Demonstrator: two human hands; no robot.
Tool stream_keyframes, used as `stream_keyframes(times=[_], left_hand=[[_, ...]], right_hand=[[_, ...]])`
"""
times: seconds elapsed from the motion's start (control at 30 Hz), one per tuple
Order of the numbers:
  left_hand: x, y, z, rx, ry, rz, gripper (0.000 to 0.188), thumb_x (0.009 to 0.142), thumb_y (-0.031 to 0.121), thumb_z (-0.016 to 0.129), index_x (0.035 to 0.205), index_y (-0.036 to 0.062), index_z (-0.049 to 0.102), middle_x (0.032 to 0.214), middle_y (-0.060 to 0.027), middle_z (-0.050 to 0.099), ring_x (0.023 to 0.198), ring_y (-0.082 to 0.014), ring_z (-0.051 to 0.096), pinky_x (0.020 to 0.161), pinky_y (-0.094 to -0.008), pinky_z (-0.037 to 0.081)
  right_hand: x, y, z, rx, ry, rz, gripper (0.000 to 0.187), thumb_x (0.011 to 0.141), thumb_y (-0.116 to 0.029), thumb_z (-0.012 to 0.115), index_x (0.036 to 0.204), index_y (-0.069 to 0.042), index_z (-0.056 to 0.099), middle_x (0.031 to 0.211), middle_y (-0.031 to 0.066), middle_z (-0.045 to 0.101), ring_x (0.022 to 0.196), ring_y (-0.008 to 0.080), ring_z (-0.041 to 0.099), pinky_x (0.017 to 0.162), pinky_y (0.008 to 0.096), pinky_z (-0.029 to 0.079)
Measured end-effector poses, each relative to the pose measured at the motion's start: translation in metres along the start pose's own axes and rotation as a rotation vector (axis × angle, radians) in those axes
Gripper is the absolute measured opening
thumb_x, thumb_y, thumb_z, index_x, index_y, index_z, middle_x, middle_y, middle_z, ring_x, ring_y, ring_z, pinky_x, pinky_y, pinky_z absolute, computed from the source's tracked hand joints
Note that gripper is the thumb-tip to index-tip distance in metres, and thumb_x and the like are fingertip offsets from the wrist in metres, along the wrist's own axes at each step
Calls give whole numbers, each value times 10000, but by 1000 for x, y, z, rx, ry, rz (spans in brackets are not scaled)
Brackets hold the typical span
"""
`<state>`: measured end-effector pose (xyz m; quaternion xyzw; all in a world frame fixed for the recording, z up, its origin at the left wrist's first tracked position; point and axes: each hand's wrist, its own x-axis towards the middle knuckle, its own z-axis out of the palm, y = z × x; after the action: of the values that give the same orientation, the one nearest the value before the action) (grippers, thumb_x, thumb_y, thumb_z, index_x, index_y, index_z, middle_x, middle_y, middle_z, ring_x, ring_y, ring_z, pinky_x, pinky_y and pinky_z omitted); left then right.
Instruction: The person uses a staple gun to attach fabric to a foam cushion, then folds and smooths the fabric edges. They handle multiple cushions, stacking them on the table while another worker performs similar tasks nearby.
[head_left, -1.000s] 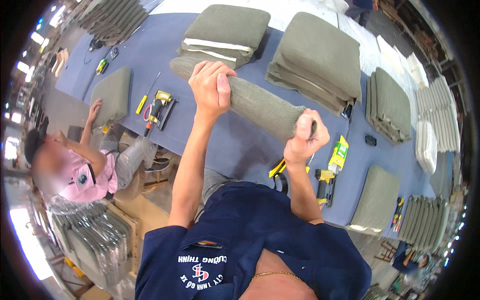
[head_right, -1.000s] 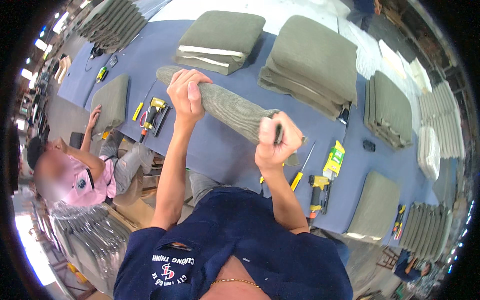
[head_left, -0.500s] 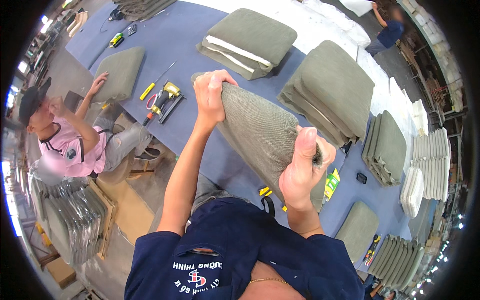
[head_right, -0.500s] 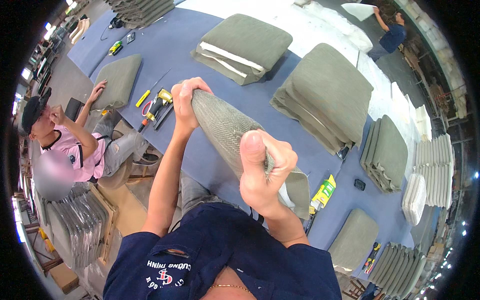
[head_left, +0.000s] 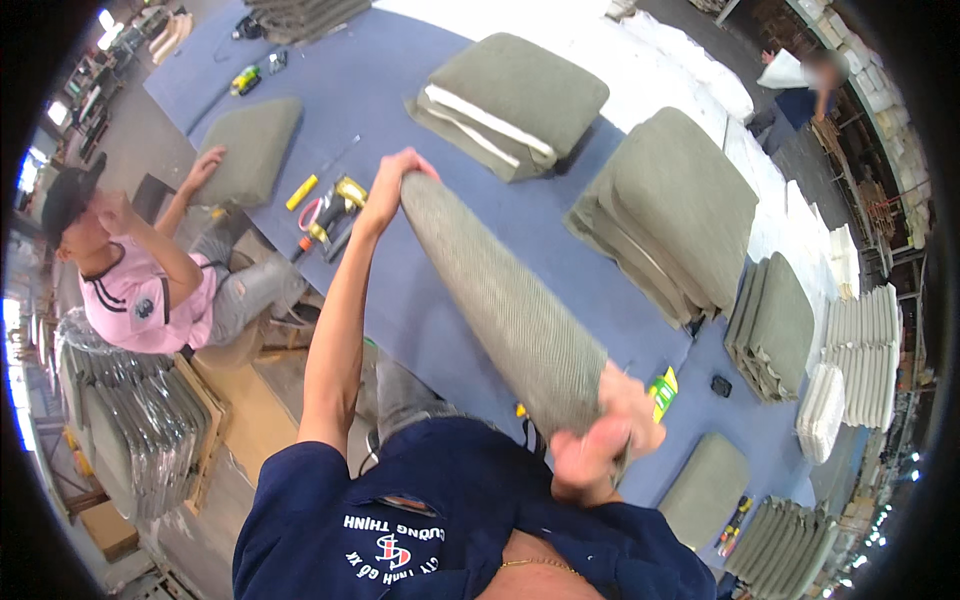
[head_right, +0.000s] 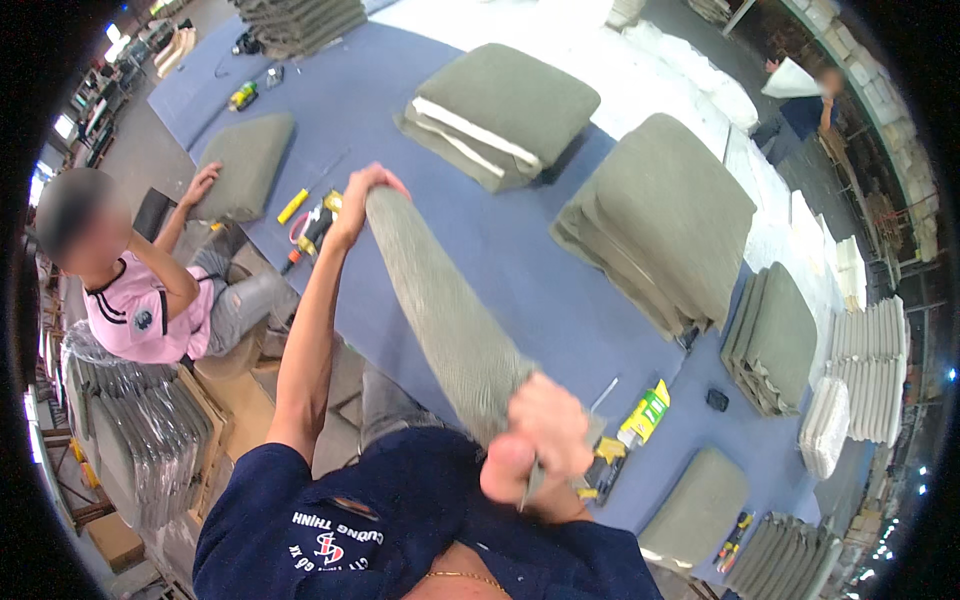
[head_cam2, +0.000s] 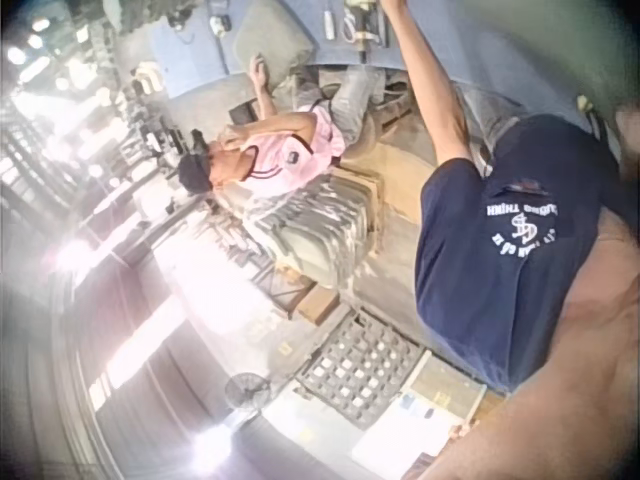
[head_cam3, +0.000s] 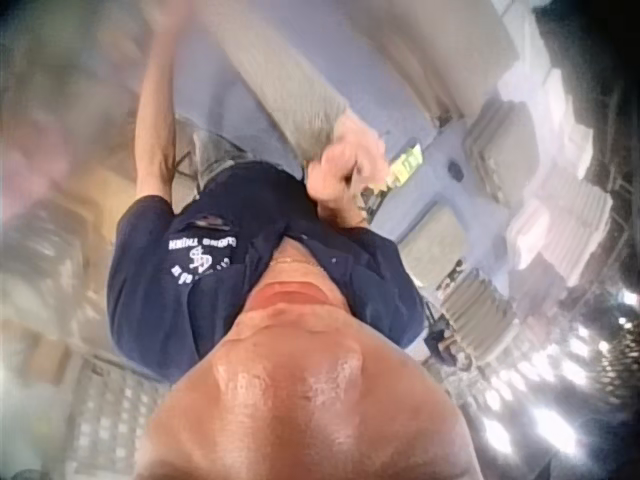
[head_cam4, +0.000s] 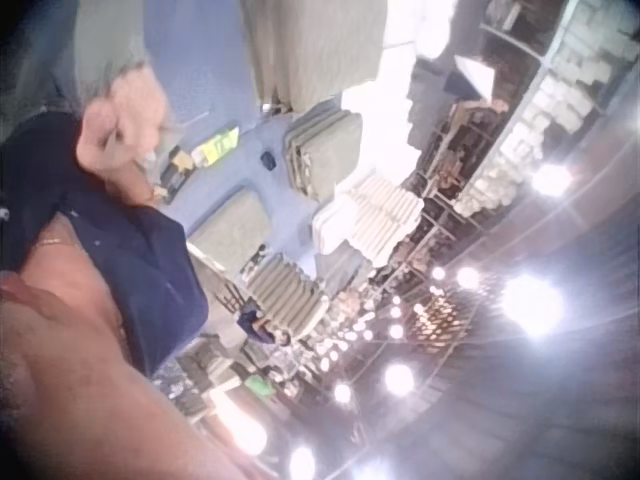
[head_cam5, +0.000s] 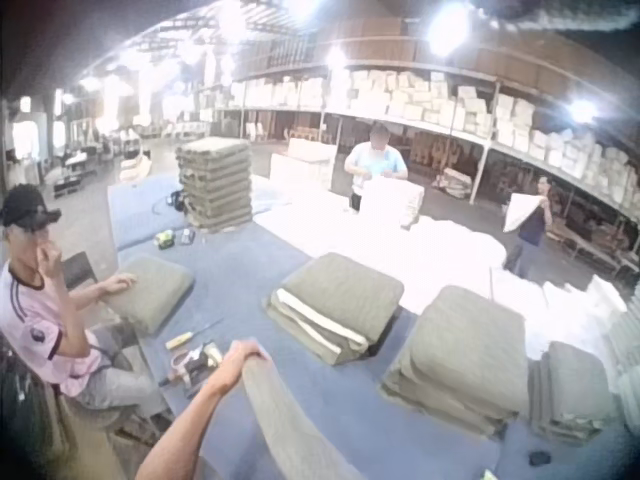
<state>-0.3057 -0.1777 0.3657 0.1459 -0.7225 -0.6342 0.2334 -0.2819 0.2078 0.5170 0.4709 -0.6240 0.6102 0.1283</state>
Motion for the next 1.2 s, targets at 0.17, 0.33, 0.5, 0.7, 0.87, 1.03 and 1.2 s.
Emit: stream_keyframes(times=[0.17, 0.33, 0.5, 0.7, 0.87, 1.03, 1.2], left_hand=[[-8, 19, 5, 22, -160, 13, 575, 999, 409, 374, 894, -4, 759, 877, -125, 750, 886, -225, 671, 879, -366, 503], [-34, 55, -2, 378, -67, 73, 653, 1019, 417, 274, 963, 17, 786, 965, -137, 759, 1040, -332, 646, 1016, -402, 440], [-49, 48, 15, 295, 21, 337, 652, 1004, 440, 269, 950, 37, 778, 951, -129, 757, 1030, -330, 649, 1046, -426, 414], [-110, 155, 87, 378, 9, 482, 669, 992, 472, 264, 845, 20, 735, 902, -119, 753, 920, -323, 678, 965, -471, 457], [-139, 200, 120, 403, 99, 663, 592, 1044, 434, 316, 830, 43, 706, 856, -95, 736, 819, -309, 680, 820, -425, 498], [-164, 190, 97, 407, 131, 749, 661, 1050, 460, 290, 834, 23, 736, 825, -111, 744, 784, -302, 696, 787, -428, 505], [-224, 133, 42, 153, 205, 746, 728, 1043, 541, 304, 951, -33, 742, 924, -169, 742, 970, -321, 695, 884, -450, 507]], right_hand=[[-15, -7, 12, 256, 137, -237, 451, 927, -150, 592, 536, -113, 371, 489, 23, 391, 395, 164, 410, 440, 313, 270], [17, -25, 17, 260, 63, -85, 546, 1034, -304, 637, 574, -63, 468, 537, 66, 440, 415, 212, 387, 436, 385, 237], [31, -22, 25, 294, 48, -116, 589, 1056, -237, 603, 531, -80, 387, 500, 34, 345, 393, 181, 313, 448, 367, 178], [24, -14, 10, 194, -50, -84, 424, 942, -144, 605, 566, -80, 421, 499, 72, 435, 408, 187, 451, 433, 337, 314], [16, -15, 19, 207, 196, -40, 602, 992, -319, 654, 510, -101, 367, 467, 21, 337, 369, 198, 319, 434, 352, 219], [25, -15, -53, 381, -535, 42, 349, 1016, -308, 613, 803, -32, 614, 746, 77, 573, 645, 214, 562, 600, 350, 436], [-72, 97, -101, 129, -290, 734, 477, 1055, -491, 563, 961, -36, 667, 817, 52, 649, 763, 157, 635, 701, 339, 531]])
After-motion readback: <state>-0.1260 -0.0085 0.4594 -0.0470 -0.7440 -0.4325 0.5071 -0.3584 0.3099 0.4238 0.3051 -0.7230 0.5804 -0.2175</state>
